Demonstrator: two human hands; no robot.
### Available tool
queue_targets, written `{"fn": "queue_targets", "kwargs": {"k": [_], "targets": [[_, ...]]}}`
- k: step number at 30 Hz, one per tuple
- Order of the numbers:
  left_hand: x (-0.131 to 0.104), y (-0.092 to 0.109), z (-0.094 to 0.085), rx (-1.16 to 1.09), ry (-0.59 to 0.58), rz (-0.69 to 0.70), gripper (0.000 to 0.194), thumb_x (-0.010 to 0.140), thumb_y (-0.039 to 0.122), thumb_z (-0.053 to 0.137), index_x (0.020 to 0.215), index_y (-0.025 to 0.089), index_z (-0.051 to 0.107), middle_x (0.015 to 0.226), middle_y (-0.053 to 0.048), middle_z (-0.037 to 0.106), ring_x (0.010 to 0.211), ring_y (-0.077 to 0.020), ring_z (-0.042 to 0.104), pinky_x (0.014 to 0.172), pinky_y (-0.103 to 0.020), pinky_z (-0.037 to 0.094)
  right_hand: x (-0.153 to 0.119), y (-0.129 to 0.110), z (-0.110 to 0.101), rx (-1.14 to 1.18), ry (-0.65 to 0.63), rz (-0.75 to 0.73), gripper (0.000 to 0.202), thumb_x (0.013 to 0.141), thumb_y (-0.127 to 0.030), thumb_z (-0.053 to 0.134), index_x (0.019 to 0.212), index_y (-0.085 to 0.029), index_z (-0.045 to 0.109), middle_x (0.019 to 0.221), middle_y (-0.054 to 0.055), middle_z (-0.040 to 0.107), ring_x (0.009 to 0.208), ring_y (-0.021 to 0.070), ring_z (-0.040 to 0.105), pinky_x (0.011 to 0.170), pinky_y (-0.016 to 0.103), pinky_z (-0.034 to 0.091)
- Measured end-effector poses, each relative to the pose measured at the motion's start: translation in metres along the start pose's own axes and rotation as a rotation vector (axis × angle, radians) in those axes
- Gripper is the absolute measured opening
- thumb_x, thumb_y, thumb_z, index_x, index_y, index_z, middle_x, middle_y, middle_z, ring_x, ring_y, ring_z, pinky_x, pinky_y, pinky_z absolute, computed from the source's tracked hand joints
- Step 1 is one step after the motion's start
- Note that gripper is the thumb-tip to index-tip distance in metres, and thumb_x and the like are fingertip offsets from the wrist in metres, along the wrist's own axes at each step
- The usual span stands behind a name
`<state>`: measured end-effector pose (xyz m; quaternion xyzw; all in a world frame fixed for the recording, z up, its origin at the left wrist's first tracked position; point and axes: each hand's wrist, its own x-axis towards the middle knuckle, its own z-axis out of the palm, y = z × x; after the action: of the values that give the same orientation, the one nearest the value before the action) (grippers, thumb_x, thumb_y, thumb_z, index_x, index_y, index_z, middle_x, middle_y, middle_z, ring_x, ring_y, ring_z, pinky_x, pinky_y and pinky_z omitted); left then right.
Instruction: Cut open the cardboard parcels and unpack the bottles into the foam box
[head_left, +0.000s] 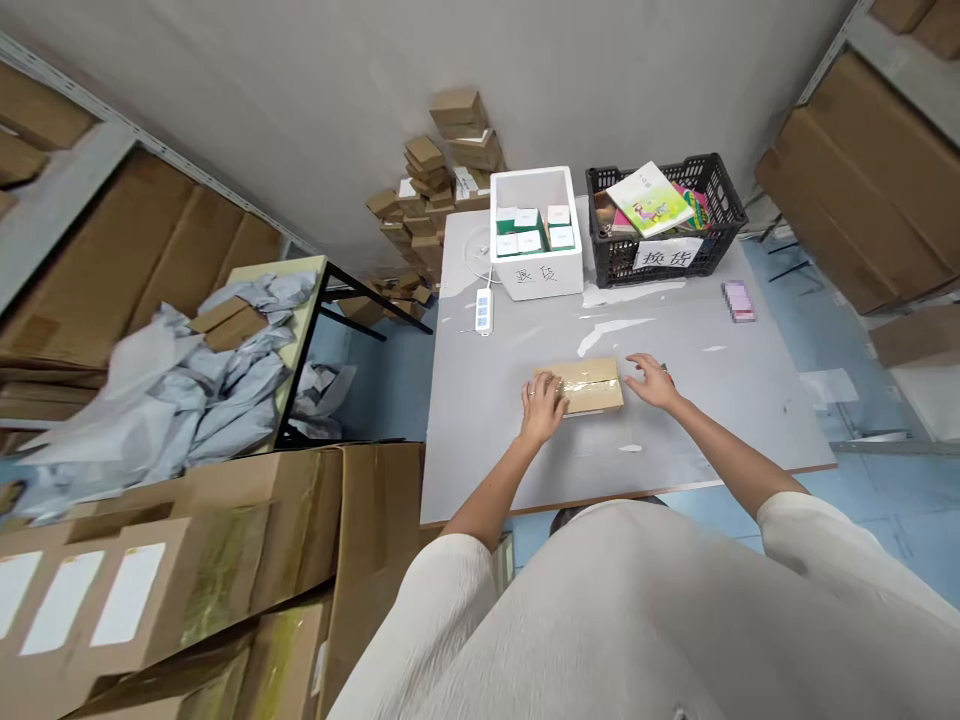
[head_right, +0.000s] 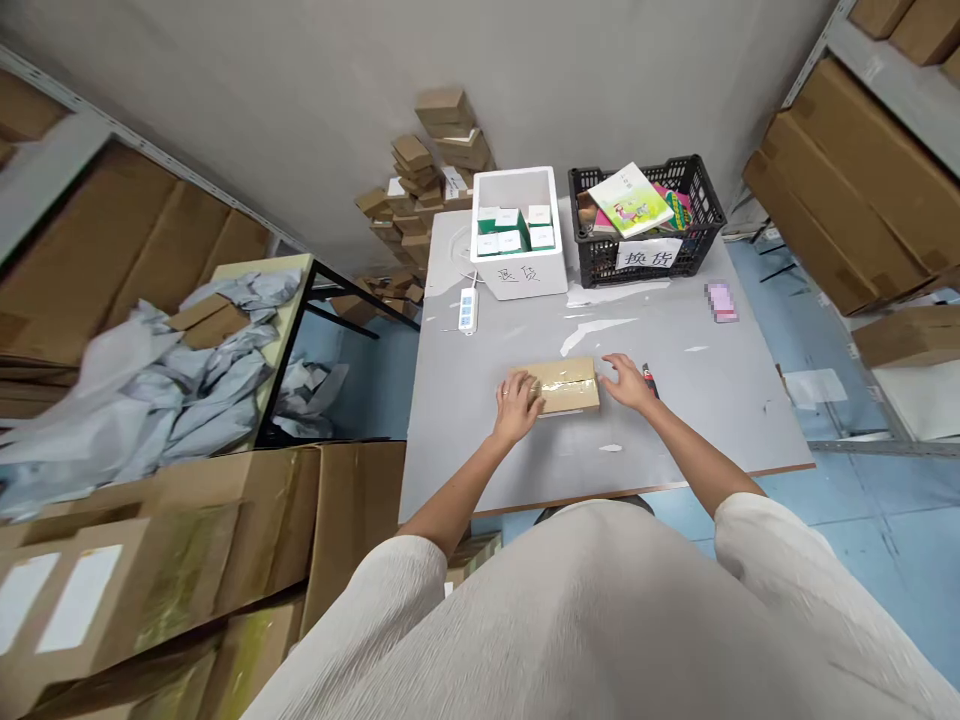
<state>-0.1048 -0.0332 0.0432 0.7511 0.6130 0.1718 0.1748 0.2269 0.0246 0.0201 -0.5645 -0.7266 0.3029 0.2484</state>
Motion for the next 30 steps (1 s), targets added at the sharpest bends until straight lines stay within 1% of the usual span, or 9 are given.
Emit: {"fn": "queue_targets", "kwargs": {"k": [2, 5, 9, 13, 17, 21, 23, 26, 30], "targets": [[0.003, -0.005, 0.002, -0.067, 0.044, -0.047, 0.052, 0.101, 0.031, 0.055, 0.151, 0.024, 0.048, 0.165, -0.018, 0.046, 0.158, -0.0349, 0.038, 0.133, -0.062, 0.022, 0.012, -0.019, 0.0, -0.049, -0.077, -0.069, 0.062, 0.092, -0.043, 0.067, 0.152, -0.027, 0.058, 0.159, 0.013, 0.055, 0.143, 0.0356, 0.054, 0.119, 0.055, 0.046], [0.005, -0.014, 0.007, -0.174, 0.087, -0.143, 0.068, 0.094, 0.03, 0.062, 0.158, 0.023, 0.04, 0.166, -0.019, 0.043, 0.158, -0.0382, 0.037, 0.13, -0.063, 0.029, 0.025, -0.032, 0.002, -0.123, -0.184, -0.065, 0.071, 0.088, -0.036, 0.07, 0.156, -0.024, 0.055, 0.169, 0.014, 0.046, 0.154, 0.0382, 0.044, 0.126, 0.058, 0.038], [0.006, -0.024, 0.016, -0.315, 0.139, -0.246, 0.086, 0.087, 0.03, 0.07, 0.163, 0.021, 0.031, 0.16, -0.021, 0.045, 0.153, -0.0399, 0.042, 0.126, -0.062, 0.037, 0.033, -0.035, 0.005, -0.168, -0.246, -0.059, 0.073, 0.087, -0.028, 0.067, 0.159, -0.023, 0.054, 0.168, 0.013, 0.048, 0.155, 0.0365, 0.044, 0.127, 0.055, 0.038], [0.005, -0.031, 0.021, -0.4, 0.162, -0.274, 0.091, 0.084, 0.028, 0.072, 0.164, 0.02, 0.029, 0.152, -0.02, 0.05, 0.146, -0.0374, 0.049, 0.126, -0.058, 0.039, 0.034, -0.037, 0.004, -0.206, -0.247, -0.068, 0.066, 0.089, -0.025, 0.063, 0.155, -0.024, 0.057, 0.163, 0.011, 0.055, 0.15, 0.034, 0.051, 0.125, 0.054, 0.042], [0.002, -0.037, 0.02, -0.454, 0.146, -0.245, 0.088, 0.086, 0.027, 0.072, 0.164, 0.022, 0.031, 0.152, -0.019, 0.052, 0.145, -0.0364, 0.051, 0.122, -0.056, 0.044, 0.033, -0.041, -0.002, -0.232, -0.268, -0.065, 0.054, 0.095, -0.029, 0.058, 0.149, -0.021, 0.061, 0.161, 0.013, 0.057, 0.147, 0.0339, 0.053, 0.123, 0.053, 0.042], [-0.001, -0.043, 0.02, -0.502, 0.14, -0.253, 0.087, 0.088, 0.029, 0.072, 0.163, 0.023, 0.03, 0.154, -0.018, 0.053, 0.142, -0.0344, 0.056, 0.118, -0.053, 0.049, 0.039, -0.05, -0.011, -0.186, -0.277, 0.023, 0.045, 0.104, -0.042, 0.047, 0.143, -0.023, 0.06, 0.143, 0.014, 0.069, 0.128, 0.0342, 0.065, 0.109, 0.051, 0.052], [-0.004, -0.046, 0.019, -0.493, 0.133, -0.249, 0.081, 0.088, 0.03, 0.073, 0.159, 0.023, 0.035, 0.151, -0.017, 0.056, 0.141, -0.0338, 0.057, 0.117, -0.052, 0.05, 0.048, -0.055, -0.013, -0.146, -0.235, 0.108, 0.046, 0.107, -0.05, 0.041, 0.141, -0.023, 0.056, 0.132, 0.014, 0.074, 0.117, 0.0337, 0.069, 0.1, 0.049, 0.055], [-0.008, -0.048, 0.017, -0.44, 0.092, -0.182, 0.059, 0.09, 0.032, 0.072, 0.145, 0.024, 0.052, 0.151, -0.015, 0.055, 0.143, -0.033, 0.055, 0.119, -0.05, 0.049, 0.067, -0.06, -0.009, -0.128, -0.137, 0.249, 0.045, 0.108, -0.057, 0.036, 0.136, -0.024, 0.051, 0.11, 0.012, 0.077, 0.102, 0.034, 0.071, 0.09, 0.047, 0.055], [-0.012, -0.049, 0.013, -0.383, 0.007, -0.135, 0.042, 0.091, 0.032, 0.073, 0.131, 0.024, 0.064, 0.158, -0.014, 0.047, 0.144, -0.0325, 0.054, 0.119, -0.048, 0.049, 0.086, -0.059, 0.006, -0.161, -0.016, 0.354, 0.039, 0.106, -0.052, 0.041, 0.132, -0.024, 0.047, 0.097, 0.011, 0.074, 0.091, 0.0345, 0.067, 0.084, 0.045, 0.053]]}}
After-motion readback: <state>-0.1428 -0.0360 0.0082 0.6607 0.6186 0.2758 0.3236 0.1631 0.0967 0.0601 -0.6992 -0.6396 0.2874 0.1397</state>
